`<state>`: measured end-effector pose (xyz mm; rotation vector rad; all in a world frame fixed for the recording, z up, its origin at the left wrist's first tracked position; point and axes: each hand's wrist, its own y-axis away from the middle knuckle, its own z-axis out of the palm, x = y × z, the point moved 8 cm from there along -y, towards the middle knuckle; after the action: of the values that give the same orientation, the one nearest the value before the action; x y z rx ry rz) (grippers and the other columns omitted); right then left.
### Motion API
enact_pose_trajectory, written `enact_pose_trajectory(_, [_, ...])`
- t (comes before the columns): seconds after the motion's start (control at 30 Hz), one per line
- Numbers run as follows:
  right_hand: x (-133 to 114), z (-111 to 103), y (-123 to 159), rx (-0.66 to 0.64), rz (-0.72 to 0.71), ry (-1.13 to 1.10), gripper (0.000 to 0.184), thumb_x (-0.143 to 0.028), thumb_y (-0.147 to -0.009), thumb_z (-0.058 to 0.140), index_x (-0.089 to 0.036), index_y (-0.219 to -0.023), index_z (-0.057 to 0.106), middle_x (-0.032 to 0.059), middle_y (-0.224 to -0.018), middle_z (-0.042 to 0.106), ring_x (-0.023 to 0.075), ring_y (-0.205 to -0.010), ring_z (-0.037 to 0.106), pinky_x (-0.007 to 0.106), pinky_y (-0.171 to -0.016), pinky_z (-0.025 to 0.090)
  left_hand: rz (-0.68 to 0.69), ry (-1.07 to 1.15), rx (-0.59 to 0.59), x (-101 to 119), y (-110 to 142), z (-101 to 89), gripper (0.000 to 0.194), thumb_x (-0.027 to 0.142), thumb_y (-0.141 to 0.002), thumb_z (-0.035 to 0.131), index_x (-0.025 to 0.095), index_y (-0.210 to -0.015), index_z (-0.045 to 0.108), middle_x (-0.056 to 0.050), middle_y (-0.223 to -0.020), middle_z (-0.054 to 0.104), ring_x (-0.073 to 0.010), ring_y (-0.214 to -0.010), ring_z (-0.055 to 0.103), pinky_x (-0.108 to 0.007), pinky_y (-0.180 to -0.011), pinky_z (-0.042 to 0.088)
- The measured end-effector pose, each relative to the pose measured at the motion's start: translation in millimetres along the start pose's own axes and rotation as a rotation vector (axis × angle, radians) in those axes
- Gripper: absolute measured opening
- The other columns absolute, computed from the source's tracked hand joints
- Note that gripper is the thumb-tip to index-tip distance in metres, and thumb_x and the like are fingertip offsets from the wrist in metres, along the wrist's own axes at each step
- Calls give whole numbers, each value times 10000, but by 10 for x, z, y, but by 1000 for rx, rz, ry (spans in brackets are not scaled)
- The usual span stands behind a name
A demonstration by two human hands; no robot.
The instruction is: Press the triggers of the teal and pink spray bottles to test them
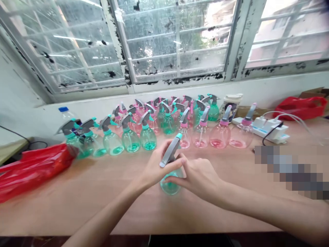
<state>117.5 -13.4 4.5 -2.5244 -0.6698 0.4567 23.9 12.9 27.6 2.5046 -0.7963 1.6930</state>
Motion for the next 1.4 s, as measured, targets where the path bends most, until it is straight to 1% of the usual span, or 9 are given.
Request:
enact_pose_trajectory(0.13, [110,-28,123,-2,-140,-70,631,-723,-865,480,-152,-1112,583,19,-609,691,218,-481,654,274,-450,278,69,113,62,-23,-34,50,303,285,-833,620,203,-1121,576,-71,-1130,655,-236,-1001,660,-391,-917,507])
enact_pose_trajectory(0.23, [368,20,205,-43,-220,-156,477,-611,-949,450,-177,-1020,636,17,-656,702,175,-550,669,261,-507,378,81,145,78,-48,-48,68,299,226,-822,572,196,-1118,601,-82,-1174,669,-212,-908,681,-362,-856,527])
enact_pose_trajectory(0.37, [797,180,295,-49,-264,-126,315,-324,-1013,429,-180,-902,687,89,-841,740,206,-776,698,299,-647,511,105,120,43,-1,-70,74,331,186,-782,534,185,-1085,666,-82,-1176,701,-229,-949,688,-345,-856,530])
enact_pose_trajectory(0.5, [1031,406,324,-122,-223,-208,222,-230,-975,491,-209,-1036,703,92,-1099,730,228,-1085,661,385,-904,538,119,49,6,17,-89,60,315,206,-784,545,191,-1064,687,-85,-1176,706,-249,-976,695,-358,-846,549])
enact_pose_trajectory(0.6, [1045,526,298,-161,-197,-270,226,-241,-969,511,-215,-1085,703,97,-1202,699,232,-1196,610,417,-990,508,104,-4,27,-25,-106,25,332,241,-789,536,189,-1085,678,-92,-1141,718,-253,-955,707,-361,-820,562])
enact_pose_trajectory(0.77, [1026,659,221,-169,-177,-266,264,-235,-971,492,-180,-1120,703,133,-1275,662,255,-1225,594,434,-993,513,112,-53,61,-66,-188,3,336,236,-791,518,193,-1087,672,-83,-1131,718,-241,-927,709,-354,-809,563])
enact_pose_trajectory(1.1, [1046,679,117,-134,-277,-242,266,-188,-973,465,-181,-1111,693,110,-1175,712,234,-1095,664,421,-933,544,199,-32,11,-24,-474,95,399,185,-761,497,209,-1129,651,-62,-1075,725,-262,-1061,658,-377,-889,548])
enact_pose_trajectory(1.23, [1077,690,116,-129,-262,-244,260,-199,-974,474,-184,-1120,690,112,-1193,705,247,-1111,652,443,-941,541,107,-71,0,-102,-481,104,427,206,-758,490,227,-1163,621,-50,-979,722,-252,-963,680,-389,-873,541])
enact_pose_trajectory(1.4, [1102,699,133,-137,-215,-297,254,-204,-971,490,-206,-1130,687,101,-1215,698,245,-1145,641,454,-961,537,82,-77,-13,-113,-471,103,377,222,-739,483,231,-1091,618,-25,-797,658,-199,-694,620,-354,-711,530])
